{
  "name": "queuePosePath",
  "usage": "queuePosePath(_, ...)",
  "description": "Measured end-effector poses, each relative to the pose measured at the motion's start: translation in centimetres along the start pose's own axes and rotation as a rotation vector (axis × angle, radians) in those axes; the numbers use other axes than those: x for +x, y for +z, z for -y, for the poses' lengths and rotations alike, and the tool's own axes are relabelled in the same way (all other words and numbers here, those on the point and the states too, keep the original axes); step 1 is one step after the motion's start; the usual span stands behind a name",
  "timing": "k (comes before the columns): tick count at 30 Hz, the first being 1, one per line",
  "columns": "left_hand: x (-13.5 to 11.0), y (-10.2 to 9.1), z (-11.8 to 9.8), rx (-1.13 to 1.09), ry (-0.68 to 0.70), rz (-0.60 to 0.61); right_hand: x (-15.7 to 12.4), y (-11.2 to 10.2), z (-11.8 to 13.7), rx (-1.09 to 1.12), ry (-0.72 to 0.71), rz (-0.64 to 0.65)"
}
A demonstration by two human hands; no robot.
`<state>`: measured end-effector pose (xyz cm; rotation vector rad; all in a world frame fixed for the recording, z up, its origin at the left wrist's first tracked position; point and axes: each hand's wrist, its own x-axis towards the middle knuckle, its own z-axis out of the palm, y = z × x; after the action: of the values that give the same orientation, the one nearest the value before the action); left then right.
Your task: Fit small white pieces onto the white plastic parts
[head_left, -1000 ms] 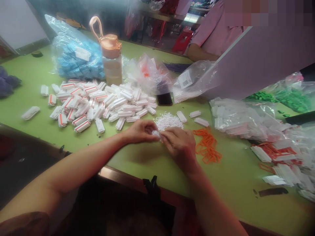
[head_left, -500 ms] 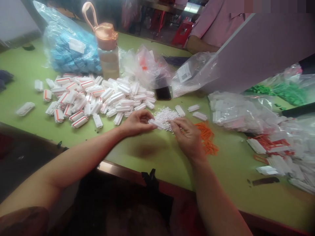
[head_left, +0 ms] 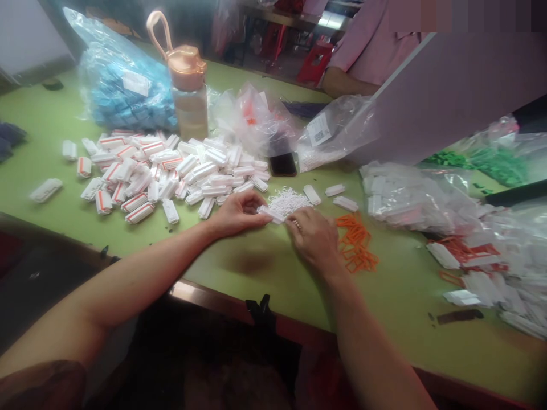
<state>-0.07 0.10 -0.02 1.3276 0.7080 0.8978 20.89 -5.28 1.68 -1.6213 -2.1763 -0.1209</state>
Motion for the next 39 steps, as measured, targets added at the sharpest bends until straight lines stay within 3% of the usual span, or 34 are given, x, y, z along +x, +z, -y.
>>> queuePosePath(5, -0.2, 0.2, -0.4, 0.016, -0.038, 0.110, 0.3, -0.6, 1.3, 0.488, 0.124, -0.143)
queuePosePath(8, -0.3, 0.2, -0.5, 0.011, -0.027, 0.145, 0.3, -0.8, 2.7, 0.586, 0.140, -0.168)
queuePosePath(13, -0.3, 0.4, -0.5, 0.004, -0.019, 0.159, 0.3, -0.4, 3.8, 0.584, 0.133, -0.153)
queuePosePath(31, -0.4, 0.6, -0.7, 0.135, -0.012, 0.175, 0.3, -0.7, 3.4, 0.293, -0.019, -0.100)
queuePosePath(35, -0.4, 0.5, -0.5, 0.199, 0.007, 0.155, 0.2, -0.5, 3.1, 0.340, 0.031, -0.086)
queuePosePath(39, -0.4, 0.4, -0.6, 0.203, 0.011, 0.196, 0.2, 0.0, 2.3, 0.563, 0.124, 0.047)
